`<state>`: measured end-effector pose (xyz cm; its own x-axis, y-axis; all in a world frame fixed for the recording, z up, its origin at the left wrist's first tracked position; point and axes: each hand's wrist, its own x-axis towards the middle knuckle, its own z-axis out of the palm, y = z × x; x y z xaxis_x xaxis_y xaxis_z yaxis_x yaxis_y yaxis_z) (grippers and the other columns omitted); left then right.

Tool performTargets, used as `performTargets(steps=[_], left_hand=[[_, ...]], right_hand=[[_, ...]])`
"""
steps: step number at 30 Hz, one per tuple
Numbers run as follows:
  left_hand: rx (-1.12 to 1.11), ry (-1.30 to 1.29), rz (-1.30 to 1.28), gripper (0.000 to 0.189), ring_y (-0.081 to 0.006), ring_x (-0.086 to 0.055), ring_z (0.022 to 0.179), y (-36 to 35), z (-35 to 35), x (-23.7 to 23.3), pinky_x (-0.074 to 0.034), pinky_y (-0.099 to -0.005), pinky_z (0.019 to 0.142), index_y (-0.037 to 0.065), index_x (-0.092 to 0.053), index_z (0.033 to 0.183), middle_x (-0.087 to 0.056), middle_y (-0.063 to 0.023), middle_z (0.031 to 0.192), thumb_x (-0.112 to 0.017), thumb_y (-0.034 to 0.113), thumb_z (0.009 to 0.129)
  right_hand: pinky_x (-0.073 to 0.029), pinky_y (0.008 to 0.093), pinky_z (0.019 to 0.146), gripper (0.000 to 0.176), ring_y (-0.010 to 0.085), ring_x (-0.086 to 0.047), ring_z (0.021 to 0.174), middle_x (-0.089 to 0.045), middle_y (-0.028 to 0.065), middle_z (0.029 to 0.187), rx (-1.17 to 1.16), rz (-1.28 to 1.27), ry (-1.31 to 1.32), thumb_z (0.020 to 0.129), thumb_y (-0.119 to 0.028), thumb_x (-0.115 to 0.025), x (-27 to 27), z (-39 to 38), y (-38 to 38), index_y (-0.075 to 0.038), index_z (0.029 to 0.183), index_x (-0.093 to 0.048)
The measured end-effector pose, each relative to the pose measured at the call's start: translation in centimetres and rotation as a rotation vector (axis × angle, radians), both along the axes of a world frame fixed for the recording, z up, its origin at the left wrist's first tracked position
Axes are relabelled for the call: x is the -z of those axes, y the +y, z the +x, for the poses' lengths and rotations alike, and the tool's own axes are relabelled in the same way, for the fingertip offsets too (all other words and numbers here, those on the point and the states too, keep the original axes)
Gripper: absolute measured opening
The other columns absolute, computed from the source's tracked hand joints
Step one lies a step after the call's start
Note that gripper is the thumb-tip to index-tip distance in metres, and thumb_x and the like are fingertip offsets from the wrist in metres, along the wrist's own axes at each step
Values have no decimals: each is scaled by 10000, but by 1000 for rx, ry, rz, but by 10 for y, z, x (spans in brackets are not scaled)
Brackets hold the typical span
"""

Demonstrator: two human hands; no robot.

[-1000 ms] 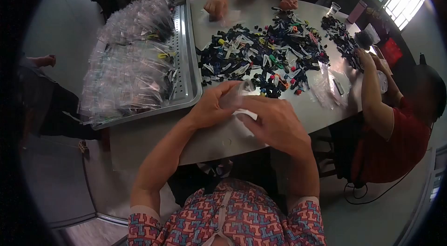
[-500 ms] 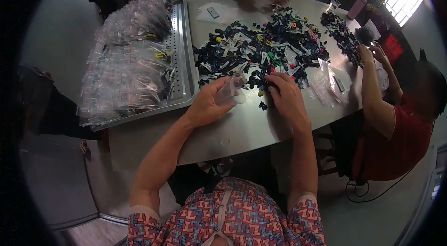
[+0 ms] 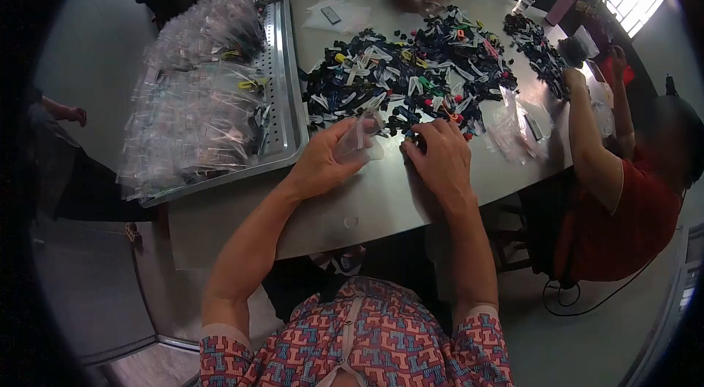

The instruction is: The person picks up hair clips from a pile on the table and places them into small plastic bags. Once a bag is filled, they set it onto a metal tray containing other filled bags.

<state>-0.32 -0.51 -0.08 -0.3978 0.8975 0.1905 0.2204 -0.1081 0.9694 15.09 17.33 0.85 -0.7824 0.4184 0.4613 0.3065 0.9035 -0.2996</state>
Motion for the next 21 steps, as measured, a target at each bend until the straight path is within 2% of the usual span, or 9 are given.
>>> performTargets(steps=[5, 8, 11, 13, 17, 20, 21], left_hand=[[-1, -7, 9, 532, -99, -605, 1046, 1, -1, 3, -485, -277, 954, 47, -548, 1356, -663, -31, 1105, -734, 35, 858], [1, -11, 6, 528, -98, -603, 1049, 1, -1, 4, -484, -278, 954, 44, -550, 1353, -663, -34, 1111, -734, 38, 859], [-2, 50, 35, 518, -94, -599, 1039, 1, -3, 7, -481, -272, 943, 41, -553, 1348, -657, -29, 1113, -733, 43, 862], [-11, 32, 39, 509, -91, -590, 1015, 1, -2, 8, -480, -269, 921, 38, -555, 1343, -645, -18, 1096, -733, 50, 866], [-30, 42, 22, 497, -87, -579, 993, 2, -1, 9, -479, -271, 904, 32, -561, 1332, -631, -10, 1080, -734, 53, 867], [-12, 4, -6, 484, -89, -576, 983, 2, 1, 6, -483, -275, 895, 24, -568, 1319, -625, -14, 1073, -736, 57, 867], [-21, 16, 17, 489, -96, -582, 987, 2, 1, 5, -485, -275, 896, 21, -567, 1320, -629, -25, 1085, -738, 55, 863]], right_hand=[[-506, 401, 790, 217, 289, -628, 893, -677, 90, 938, 7, -61, -27, 794, -172, -760, 6, -5, 3, -60, 975, -712], [-506, 399, 792, 209, 293, -629, 902, -678, 96, 947, -27, -54, 6, 804, -152, -749, 7, -3, 3, -56, 984, -703], [-510, 388, 767, 206, 270, -636, 872, -678, 87, 918, -51, -156, 104, 821, -140, -744, 4, 1, 1, -47, 998, -694], [-502, 347, 718, 203, 214, -621, 808, -663, 63, 889, -19, -413, 125, 829, -124, -747, -17, 8, -8, -38, 1004, -692], [-467, 291, 674, 235, 152, -563, 756, -648, 43, 890, -113, -453, 230, 805, -60, -754, -60, 21, -31, -36, 1030, -694], [-470, 295, 677, 243, 159, -566, 756, -650, 44, 889, -232, -363, 250, 790, -45, -753, -79, 20, -47, -39, 1026, -693], [-481, 320, 687, 257, 191, -583, 776, -642, 50, 886, -228, -333, 237, 772, -42, -756, -84, 17, -54, -53, 1020, -690]])
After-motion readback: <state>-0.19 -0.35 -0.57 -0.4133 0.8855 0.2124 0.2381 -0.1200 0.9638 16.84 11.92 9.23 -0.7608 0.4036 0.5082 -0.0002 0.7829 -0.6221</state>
